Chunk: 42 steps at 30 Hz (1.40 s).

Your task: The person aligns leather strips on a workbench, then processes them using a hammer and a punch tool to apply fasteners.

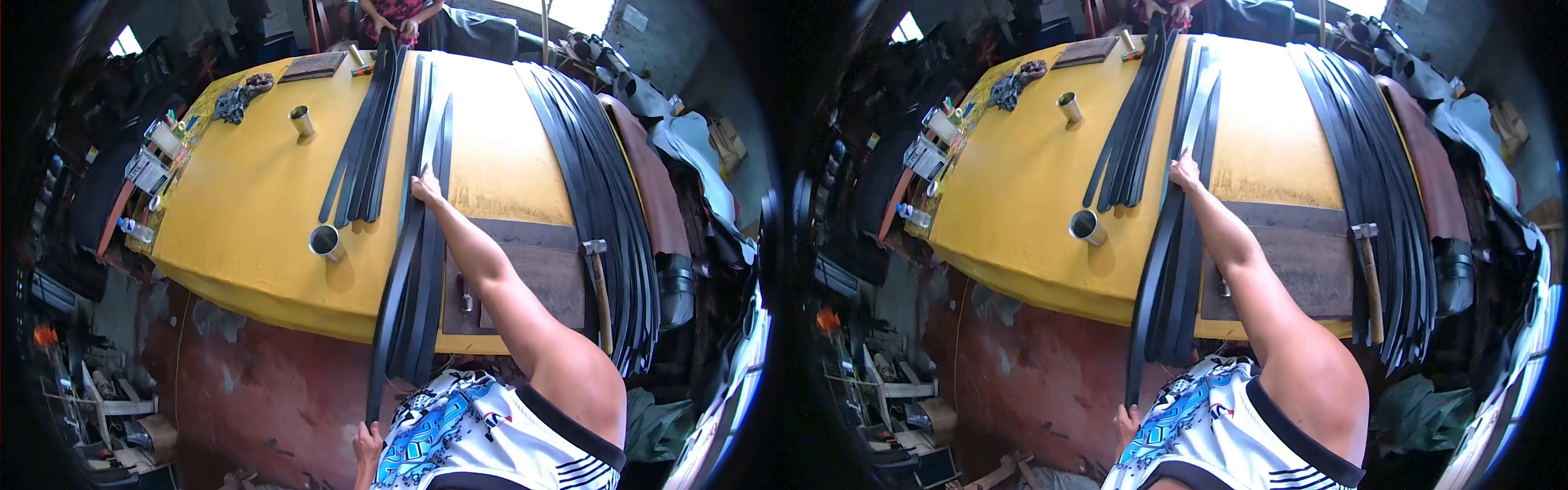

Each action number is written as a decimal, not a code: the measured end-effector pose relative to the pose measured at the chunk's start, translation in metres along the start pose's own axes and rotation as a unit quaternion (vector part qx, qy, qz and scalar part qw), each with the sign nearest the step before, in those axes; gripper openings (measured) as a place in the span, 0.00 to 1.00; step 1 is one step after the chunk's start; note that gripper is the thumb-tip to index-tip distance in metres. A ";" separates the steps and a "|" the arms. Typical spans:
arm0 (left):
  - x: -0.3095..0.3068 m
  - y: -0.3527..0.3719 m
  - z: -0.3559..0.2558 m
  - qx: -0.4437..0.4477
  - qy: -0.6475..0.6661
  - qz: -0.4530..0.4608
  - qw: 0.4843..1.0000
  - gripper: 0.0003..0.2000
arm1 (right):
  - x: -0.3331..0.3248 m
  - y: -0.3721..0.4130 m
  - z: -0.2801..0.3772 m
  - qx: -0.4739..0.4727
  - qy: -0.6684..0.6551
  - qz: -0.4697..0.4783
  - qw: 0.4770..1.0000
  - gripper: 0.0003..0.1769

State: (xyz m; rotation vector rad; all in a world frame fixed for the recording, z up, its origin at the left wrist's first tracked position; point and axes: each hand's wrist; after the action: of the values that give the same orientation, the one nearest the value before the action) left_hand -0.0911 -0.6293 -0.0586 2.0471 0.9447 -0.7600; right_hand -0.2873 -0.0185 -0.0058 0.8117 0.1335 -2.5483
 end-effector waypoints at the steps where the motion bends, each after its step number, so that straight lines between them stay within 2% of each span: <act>1: 0.002 -0.006 0.000 -0.002 -0.021 -0.053 0.998 0.19 | -0.001 -0.008 0.003 0.052 -0.006 0.065 0.997 0.43; 2: 0.002 -0.004 0.004 0.001 -0.020 -0.049 0.999 0.19 | 0.005 -0.011 0.004 0.082 0.053 0.090 0.991 0.46; 5: -0.004 0.025 0.038 -0.048 -0.031 -0.055 0.997 0.20 | 0.019 0.020 0.005 0.048 0.109 0.108 0.987 0.50; 7: -0.011 0.020 0.038 -0.043 -0.028 -0.048 0.997 0.20 | 0.023 0.046 0.003 0.017 0.140 0.121 0.983 0.51; 10: -0.014 0.011 0.035 -0.032 -0.006 -0.031 0.999 0.20 | 0.025 0.085 -0.001 -0.001 0.121 0.129 0.984 0.52; 14: -0.019 0.004 0.033 -0.022 0.022 -0.012 0.999 0.20 | 0.029 0.087 0.006 -0.003 0.122 0.152 0.981 0.51; 16: -0.021 0.000 0.033 -0.018 0.035 -0.005 0.999 0.21 | 0.041 0.062 0.006 -0.026 0.131 0.059 0.989 0.50; 17: -0.022 -0.003 0.032 -0.016 0.043 -0.003 0.999 0.21 | 0.041 0.045 0.011 0.004 0.075 0.050 0.996 0.49; 18: -0.022 -0.006 0.031 -0.014 0.052 -0.002 0.999 0.21 | 0.049 0.025 0.008 -0.025 0.065 -0.003 0.998 0.49; 19: -0.023 -0.005 0.030 -0.015 0.059 0.002 0.998 0.21 | 0.052 0.000 0.006 -0.030 -0.014 -0.027 0.999 0.47; 21: -0.024 0.002 0.028 -0.021 0.076 0.010 0.997 0.21 | 0.045 -0.033 0.022 -0.036 -0.079 -0.113 0.990 0.43; 23: -0.028 0.009 0.027 -0.023 0.091 0.019 0.995 0.21 | 0.004 -0.046 0.064 -0.020 -0.154 -0.121 0.980 0.42; 24: -0.030 0.010 0.022 -0.024 0.091 0.019 0.995 0.21 | -0.036 -0.025 0.107 0.011 -0.235 -0.072 0.969 0.42; 25: -0.033 0.010 0.011 0.005 0.110 -0.006 0.994 0.22 | -0.043 -0.047 0.108 -0.019 -0.256 -0.067 0.964 0.42; 26: -0.036 0.011 0.003 0.032 0.129 -0.033 0.991 0.23 | -0.059 -0.053 0.122 0.002 -0.304 -0.047 0.952 0.42; 27: -0.040 0.013 0.000 0.032 0.130 -0.034 0.990 0.23 | -0.067 -0.065 0.128 -0.013 -0.361 -0.046 0.931 0.41; 28: -0.044 0.014 -0.002 0.030 0.115 -0.019 0.993 0.22 | -0.083 -0.067 0.141 -0.040 -0.353 -0.035 0.934 0.40; 30: -0.049 0.017 -0.007 0.028 0.102 -0.003 0.994 0.22 | -0.103 -0.104 0.149 -0.024 -0.387 0.028 0.921 0.40; 32: -0.054 0.021 -0.009 -0.010 0.096 0.004 0.995 0.20 | -0.151 -0.043 0.207 -0.083 -0.368 -0.025 0.926 0.41; 33: -0.050 0.022 -0.003 0.000 0.078 -0.019 0.997 0.17 | -0.162 -0.035 0.219 -0.135 -0.339 -0.027 0.931 0.41; 34: -0.051 0.024 -0.005 0.002 0.079 -0.019 0.997 0.17 | -0.172 -0.029 0.232 -0.118 -0.326 -0.032 0.937 0.42; 36: -0.056 0.026 -0.011 -0.001 0.103 -0.039 0.994 0.16 | -0.182 -0.046 0.244 -0.112 -0.317 -0.007 0.942 0.43; 38: -0.059 0.022 -0.012 0.009 0.072 -0.035 0.997 0.15 | -0.188 -0.059 0.254 -0.137 -0.288 0.004 0.948 0.43; 39: -0.062 0.019 -0.018 0.004 0.082 -0.024 0.996 0.15 | -0.186 -0.070 0.256 -0.169 -0.247 -0.032 0.954 0.37; 42: -0.056 0.009 -0.015 0.020 0.102 -0.019 0.994 0.16 | -0.186 -0.103 0.264 -0.195 -0.230 -0.077 0.950 0.31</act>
State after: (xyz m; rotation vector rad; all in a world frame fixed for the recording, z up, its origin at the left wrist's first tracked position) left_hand -0.1118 -0.6420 -0.0046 2.1783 1.0922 -0.6027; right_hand -0.3387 0.0870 0.3121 0.0512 0.5459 -2.6501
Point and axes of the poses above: each hand's wrist, its own y-axis away from the middle knuckle, its own x-axis out of the palm, z = x × y, and after that the axes turned 5 degrees about -x, right-handed
